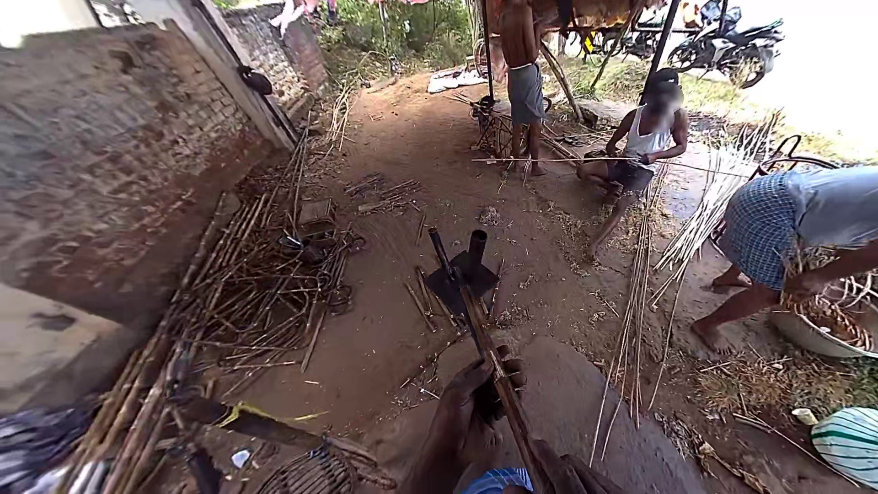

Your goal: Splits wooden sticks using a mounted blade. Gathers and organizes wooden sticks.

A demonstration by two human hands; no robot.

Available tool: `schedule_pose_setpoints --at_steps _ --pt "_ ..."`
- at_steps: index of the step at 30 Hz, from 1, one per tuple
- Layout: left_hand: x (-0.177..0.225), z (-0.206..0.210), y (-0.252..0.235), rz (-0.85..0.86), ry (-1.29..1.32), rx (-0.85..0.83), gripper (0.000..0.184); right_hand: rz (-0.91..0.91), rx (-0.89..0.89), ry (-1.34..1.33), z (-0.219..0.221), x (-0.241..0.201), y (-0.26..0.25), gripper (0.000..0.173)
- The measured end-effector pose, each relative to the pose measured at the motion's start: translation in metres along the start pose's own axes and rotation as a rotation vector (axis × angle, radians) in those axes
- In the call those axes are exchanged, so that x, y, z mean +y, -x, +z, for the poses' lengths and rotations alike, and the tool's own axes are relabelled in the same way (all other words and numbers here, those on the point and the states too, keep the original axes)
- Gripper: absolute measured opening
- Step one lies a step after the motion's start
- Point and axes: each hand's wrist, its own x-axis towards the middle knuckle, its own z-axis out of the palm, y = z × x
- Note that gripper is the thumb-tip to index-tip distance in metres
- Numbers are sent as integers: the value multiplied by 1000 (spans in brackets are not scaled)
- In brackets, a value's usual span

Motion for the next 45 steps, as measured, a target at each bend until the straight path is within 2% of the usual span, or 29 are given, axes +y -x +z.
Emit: schedule_pose_setpoints --at_steps 6,11,13,15,17,19,21,25,27,29,32,35,37,40,41,43,45 --pt "25 28 -8 -139 -252 46 40 -57 65 24 -10 9 -30 47" --pt "26 74 -33 -216 -331 39 31 -23 105 -39 -51 38 -68 37" --pt "24 98 -50 -217 -336 55 29 -50 139 -109 -65 69 -90 36" --pt "17 125 -75 -172 -356 84 28 -84 195 -277 -74 124 -119 32" --pt "3 152 -114 -92 -349 107 31 -42 283 -471 -74 189 -159 27" --pt "-10 165 -144 -31 -340 115 37 -26 274 -612 -78 228 -195 26" --pt "-8 164 -138 -51 -364 107 42 -75 252 -549 -83 208 -197 28" --pt "31 100 -60 -167 -382 2 33 -96 209 -162 -51 79 -114 39" --pt "36 76 -30 -170 -386 71 27 -44 189 -118 -29 38 -81 43" --pt "37 65 -16 -160 -380 121 25 -7 214 -49 -17 17 -67 50" --pt "36 65 -17 -153 -379 119 26 73 239 -3 -18 7 -67 58" --pt "30 84 -32 -171 -404 78 28 150 275 -44 -34 19 -75 57" --pt "19 110 -57 -160 -452 60 27 223 337 -127 -49 53 -92 53" --pt "3 141 -97 -84 -472 94 38 317 471 -327 -56 122 -132 39" --pt "3 143 -98 -63 -469 103 41 275 455 -318 -58 123 -139 40" --pt "21 134 -79 -85 -469 55 40 93 378 -178 -58 86 -138 43" --pt "40 103 -58 -144 -431 0 34 -5 288 -120 -43 49 -120 47"
